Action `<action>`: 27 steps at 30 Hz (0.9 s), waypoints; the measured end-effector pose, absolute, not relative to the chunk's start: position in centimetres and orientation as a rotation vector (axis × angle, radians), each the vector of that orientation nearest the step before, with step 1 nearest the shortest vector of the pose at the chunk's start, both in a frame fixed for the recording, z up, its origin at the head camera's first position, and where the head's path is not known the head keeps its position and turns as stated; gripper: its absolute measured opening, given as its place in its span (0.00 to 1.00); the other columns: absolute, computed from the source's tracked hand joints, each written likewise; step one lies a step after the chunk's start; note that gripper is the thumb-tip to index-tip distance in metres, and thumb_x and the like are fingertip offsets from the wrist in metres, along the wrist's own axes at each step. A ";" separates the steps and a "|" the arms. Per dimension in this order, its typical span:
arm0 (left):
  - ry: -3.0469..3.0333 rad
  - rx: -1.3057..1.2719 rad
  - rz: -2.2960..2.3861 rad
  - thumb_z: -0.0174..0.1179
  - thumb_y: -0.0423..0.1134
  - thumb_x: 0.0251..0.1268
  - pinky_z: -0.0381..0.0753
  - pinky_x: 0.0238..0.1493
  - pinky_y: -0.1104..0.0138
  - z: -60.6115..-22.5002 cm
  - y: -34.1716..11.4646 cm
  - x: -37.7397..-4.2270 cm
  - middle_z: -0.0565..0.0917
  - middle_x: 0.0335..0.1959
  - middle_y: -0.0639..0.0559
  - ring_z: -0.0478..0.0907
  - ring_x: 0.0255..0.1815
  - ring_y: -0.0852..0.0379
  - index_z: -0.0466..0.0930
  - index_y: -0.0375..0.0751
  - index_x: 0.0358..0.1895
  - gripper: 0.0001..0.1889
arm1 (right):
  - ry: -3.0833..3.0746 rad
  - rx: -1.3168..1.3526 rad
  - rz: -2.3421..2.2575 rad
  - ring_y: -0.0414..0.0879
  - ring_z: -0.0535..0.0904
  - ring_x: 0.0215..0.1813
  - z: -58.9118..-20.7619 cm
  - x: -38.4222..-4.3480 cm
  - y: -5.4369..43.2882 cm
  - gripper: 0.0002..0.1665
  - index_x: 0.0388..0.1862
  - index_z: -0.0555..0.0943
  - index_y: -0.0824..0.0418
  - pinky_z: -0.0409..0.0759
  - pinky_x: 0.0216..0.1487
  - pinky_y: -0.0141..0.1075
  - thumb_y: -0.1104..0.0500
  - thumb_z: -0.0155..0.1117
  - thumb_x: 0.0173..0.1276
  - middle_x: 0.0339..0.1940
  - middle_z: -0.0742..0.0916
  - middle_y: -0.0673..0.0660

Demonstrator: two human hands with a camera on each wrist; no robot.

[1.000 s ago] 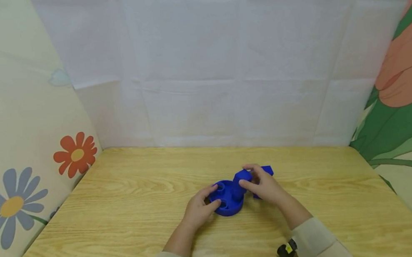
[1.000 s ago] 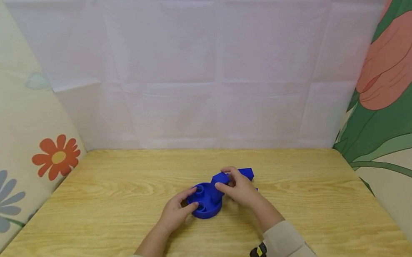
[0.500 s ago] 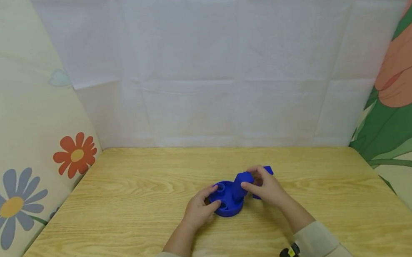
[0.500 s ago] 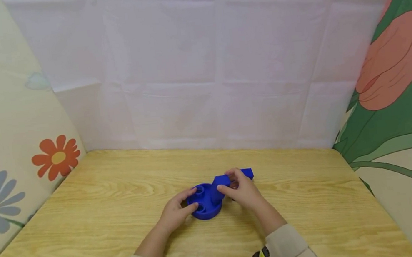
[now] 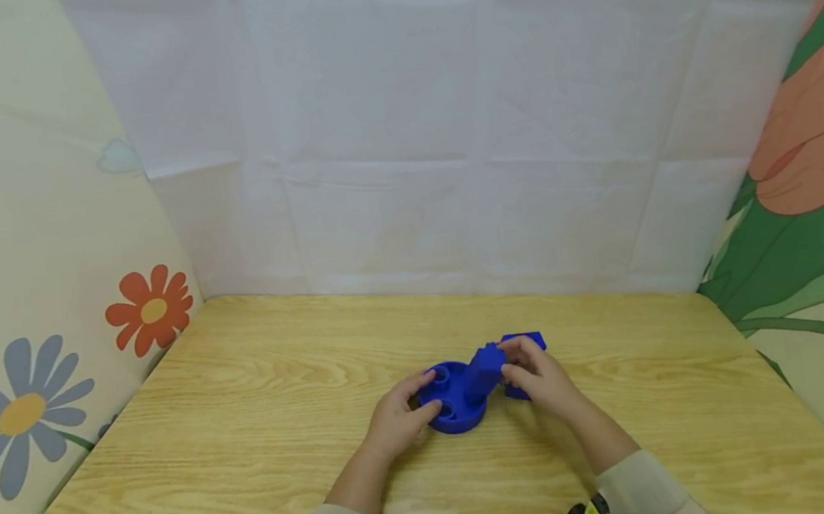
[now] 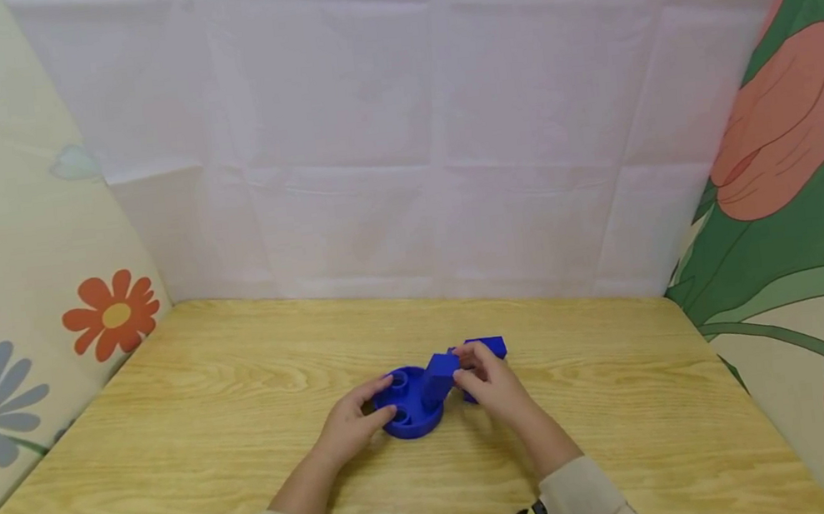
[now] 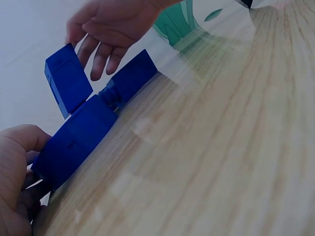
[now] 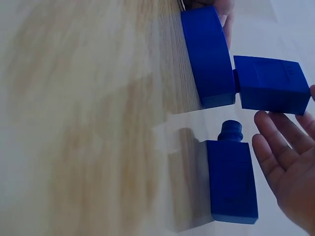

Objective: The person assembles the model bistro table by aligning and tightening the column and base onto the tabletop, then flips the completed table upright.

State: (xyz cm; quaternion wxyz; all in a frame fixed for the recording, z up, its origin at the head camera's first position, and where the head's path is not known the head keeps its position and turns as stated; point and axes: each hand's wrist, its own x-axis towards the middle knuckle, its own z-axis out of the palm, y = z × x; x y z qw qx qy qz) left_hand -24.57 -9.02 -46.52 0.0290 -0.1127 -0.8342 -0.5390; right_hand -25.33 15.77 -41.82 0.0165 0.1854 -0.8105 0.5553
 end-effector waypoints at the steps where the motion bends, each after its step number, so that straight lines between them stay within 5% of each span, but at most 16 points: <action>1: -2.576 -0.347 -1.659 0.65 0.36 0.59 0.64 0.71 0.46 -46.6 -9.0 -24.6 0.76 0.65 0.37 0.69 0.69 0.36 0.78 0.37 0.62 0.25 | -2.522 0.582 1.718 0.49 0.83 0.42 -41.8 -25.3 15.8 0.18 0.56 0.71 0.75 0.79 0.44 0.29 0.67 0.56 0.71 0.48 0.83 0.73; 7: -2.580 -0.337 -1.643 0.65 0.36 0.59 0.65 0.71 0.46 -46.6 -9.0 -24.6 0.76 0.65 0.37 0.70 0.68 0.36 0.78 0.37 0.61 0.25 | -2.593 0.541 1.652 0.39 0.78 0.37 -41.8 -24.8 15.8 0.19 0.54 0.73 0.70 0.78 0.39 0.29 0.63 0.63 0.68 0.47 0.83 0.68; 15: -2.576 -0.338 -1.649 0.65 0.36 0.58 0.65 0.70 0.45 -46.4 -8.9 -24.5 0.76 0.64 0.36 0.70 0.68 0.36 0.78 0.37 0.61 0.25 | -2.764 0.473 1.480 0.43 0.75 0.37 -41.4 -24.5 14.7 0.30 0.66 0.72 0.59 0.75 0.38 0.33 0.54 0.67 0.67 0.47 0.81 0.60; 20: -2.578 -0.334 -1.665 0.65 0.37 0.59 0.66 0.70 0.45 -46.5 -9.0 -24.5 0.76 0.64 0.36 0.70 0.68 0.36 0.78 0.38 0.61 0.25 | -2.793 0.444 1.432 0.44 0.74 0.38 -41.2 -24.5 13.9 0.30 0.65 0.74 0.58 0.74 0.38 0.35 0.50 0.68 0.66 0.46 0.82 0.57; 27: -2.579 -0.336 -1.666 0.65 0.37 0.59 0.66 0.69 0.44 -46.4 -9.0 -24.4 0.76 0.64 0.36 0.70 0.68 0.36 0.78 0.38 0.62 0.25 | -2.778 0.377 1.381 0.53 0.79 0.53 -41.2 -24.5 13.1 0.28 0.57 0.76 0.59 0.80 0.54 0.48 0.47 0.70 0.63 0.54 0.81 0.57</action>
